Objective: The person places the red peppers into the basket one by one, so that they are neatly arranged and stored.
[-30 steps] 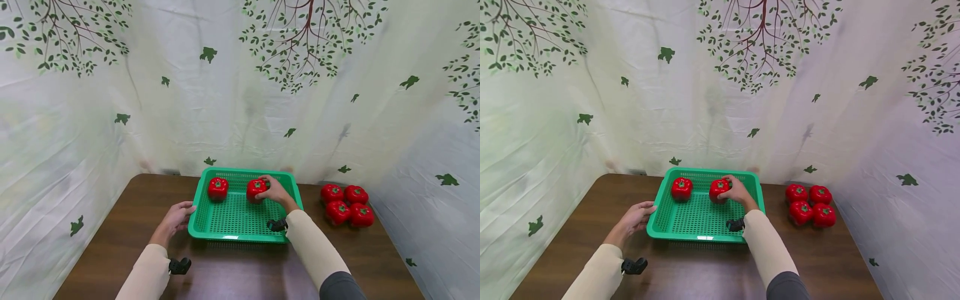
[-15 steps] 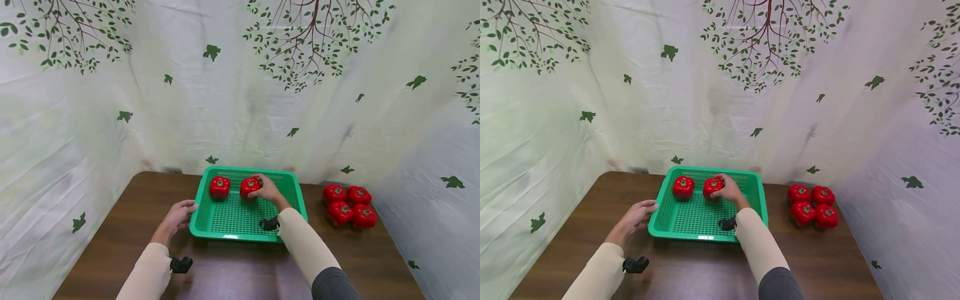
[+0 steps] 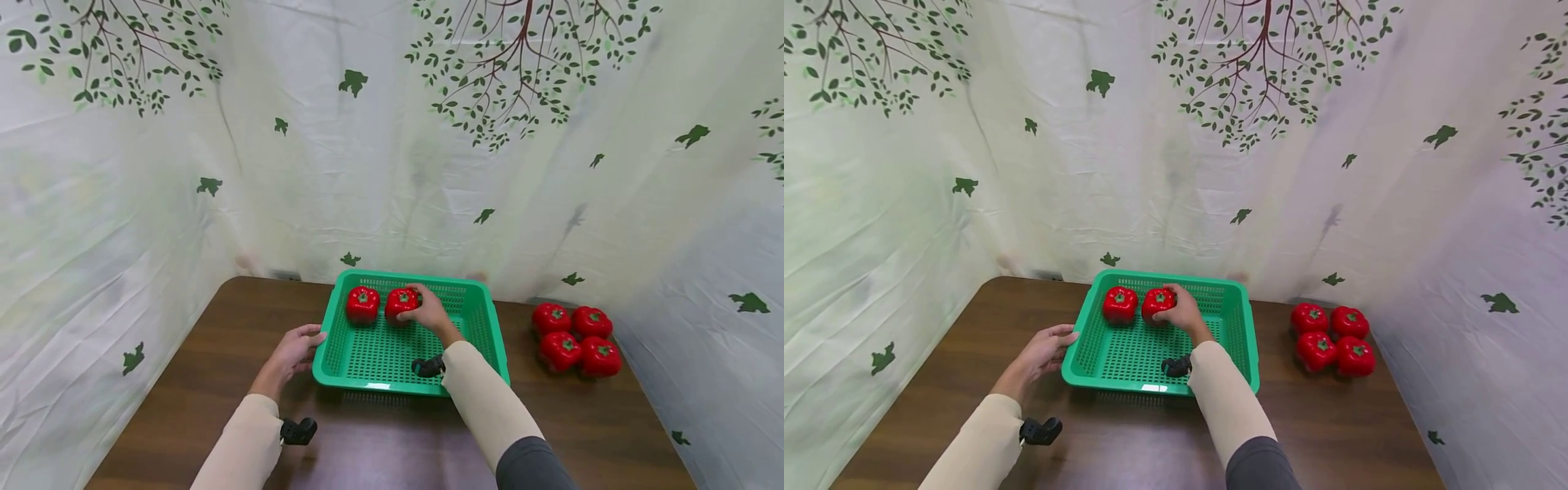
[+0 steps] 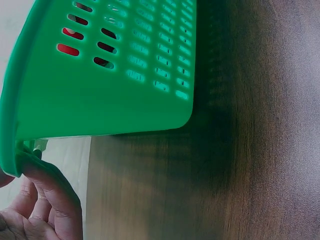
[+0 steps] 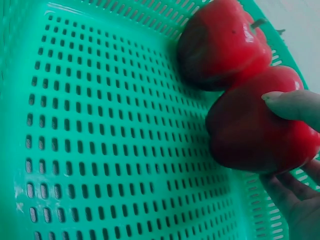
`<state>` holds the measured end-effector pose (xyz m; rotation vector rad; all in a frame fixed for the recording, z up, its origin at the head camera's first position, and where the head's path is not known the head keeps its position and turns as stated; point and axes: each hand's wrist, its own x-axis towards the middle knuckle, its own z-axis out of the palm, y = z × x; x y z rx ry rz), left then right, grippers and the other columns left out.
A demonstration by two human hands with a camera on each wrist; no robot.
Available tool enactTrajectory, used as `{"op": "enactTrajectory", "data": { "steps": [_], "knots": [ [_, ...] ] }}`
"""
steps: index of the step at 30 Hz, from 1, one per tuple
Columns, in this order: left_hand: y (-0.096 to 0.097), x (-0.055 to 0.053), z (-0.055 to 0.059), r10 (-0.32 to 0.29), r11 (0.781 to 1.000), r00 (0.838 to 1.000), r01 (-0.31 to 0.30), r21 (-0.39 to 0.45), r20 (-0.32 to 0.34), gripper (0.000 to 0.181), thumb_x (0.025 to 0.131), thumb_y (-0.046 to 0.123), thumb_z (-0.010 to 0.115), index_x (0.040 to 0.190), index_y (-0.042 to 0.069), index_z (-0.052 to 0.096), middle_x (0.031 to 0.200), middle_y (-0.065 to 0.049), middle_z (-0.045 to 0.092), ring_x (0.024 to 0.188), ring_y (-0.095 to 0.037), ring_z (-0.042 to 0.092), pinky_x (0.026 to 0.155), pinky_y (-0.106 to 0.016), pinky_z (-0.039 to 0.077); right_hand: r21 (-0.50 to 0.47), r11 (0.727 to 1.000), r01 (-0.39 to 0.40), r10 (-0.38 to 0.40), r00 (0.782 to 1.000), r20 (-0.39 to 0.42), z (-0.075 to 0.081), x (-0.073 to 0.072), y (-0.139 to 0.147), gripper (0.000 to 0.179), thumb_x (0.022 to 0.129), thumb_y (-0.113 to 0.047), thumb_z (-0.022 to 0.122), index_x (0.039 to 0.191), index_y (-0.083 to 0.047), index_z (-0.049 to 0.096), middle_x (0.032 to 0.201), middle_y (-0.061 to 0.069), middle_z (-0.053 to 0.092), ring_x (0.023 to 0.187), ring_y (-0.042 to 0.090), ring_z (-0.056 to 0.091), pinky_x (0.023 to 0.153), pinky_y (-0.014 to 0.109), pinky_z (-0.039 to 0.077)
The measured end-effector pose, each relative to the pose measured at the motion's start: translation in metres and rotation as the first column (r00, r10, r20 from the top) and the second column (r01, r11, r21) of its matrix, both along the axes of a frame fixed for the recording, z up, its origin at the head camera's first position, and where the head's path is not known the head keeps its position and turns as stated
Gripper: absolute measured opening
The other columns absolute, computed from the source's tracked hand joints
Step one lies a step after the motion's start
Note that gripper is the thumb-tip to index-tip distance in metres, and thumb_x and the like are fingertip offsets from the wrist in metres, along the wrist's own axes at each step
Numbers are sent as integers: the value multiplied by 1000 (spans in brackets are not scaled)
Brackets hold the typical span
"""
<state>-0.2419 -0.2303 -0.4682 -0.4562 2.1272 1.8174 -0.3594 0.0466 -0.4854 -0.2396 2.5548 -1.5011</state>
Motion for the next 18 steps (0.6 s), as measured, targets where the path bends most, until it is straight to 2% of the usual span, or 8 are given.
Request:
{"op": "enactTrajectory", "data": {
  "steps": [9, 18],
  "knots": [
    [-1, 1, -1, 3, 1000, 1000, -3, 9, 7, 43, 100, 27, 53, 136, 4, 47, 120, -17, 59, 92, -23, 64, 77, -36, 53, 6, 1000, 17, -17, 1000, -2, -2, 1, -5, 69, 77, -5, 79, 138, -10, 48, 137, 16, 47, 123, 36, 45, 90, 49, 50],
    [-1, 0, 1, 7, 1000, 1000, -7, 14, 26, 45, 100, 28, 53, 138, 5, 46, 125, -18, 55, 100, -28, 62, 77, -35, 52, 122, 992, -17, 25, 998, -59, 1, 1, -11, 69, 76, -6, 80, 138, -6, 48, 135, 17, 49, 123, 34, 45, 94, 49, 47]
  ]
}}
